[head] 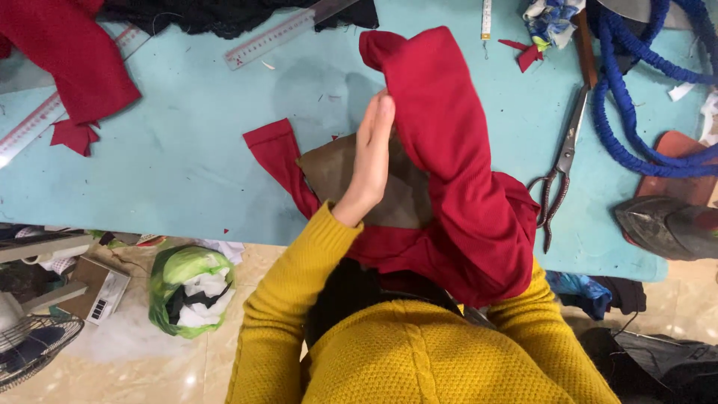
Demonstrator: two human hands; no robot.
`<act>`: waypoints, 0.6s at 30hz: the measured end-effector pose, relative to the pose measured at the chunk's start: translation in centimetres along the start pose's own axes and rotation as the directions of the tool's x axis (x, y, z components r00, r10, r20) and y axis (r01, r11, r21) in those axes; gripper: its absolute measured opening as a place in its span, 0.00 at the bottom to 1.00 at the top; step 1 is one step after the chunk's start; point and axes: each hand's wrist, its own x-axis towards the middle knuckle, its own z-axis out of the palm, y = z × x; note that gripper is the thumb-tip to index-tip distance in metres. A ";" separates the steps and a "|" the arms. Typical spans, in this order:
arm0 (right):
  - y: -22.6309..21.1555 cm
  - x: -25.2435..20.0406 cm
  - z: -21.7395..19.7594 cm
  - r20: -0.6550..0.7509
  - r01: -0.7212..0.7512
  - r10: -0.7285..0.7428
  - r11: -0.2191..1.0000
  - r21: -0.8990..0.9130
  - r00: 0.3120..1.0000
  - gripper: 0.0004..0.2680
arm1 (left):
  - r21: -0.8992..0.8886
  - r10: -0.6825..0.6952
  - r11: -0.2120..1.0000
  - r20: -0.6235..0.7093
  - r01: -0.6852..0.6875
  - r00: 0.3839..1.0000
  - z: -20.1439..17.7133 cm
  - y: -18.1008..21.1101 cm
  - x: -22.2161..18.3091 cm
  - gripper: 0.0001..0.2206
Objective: Arranging red fabric on a mold, measuring with a ruler, and pressing it with an iron.
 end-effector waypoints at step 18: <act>-13.3 -7.8 -20.4 0.108 -0.242 0.245 0.969 -0.039 0.963 0.20 | 0.137 0.136 0.972 0.335 -0.191 0.932 2.6 -6.1 1.2 0.09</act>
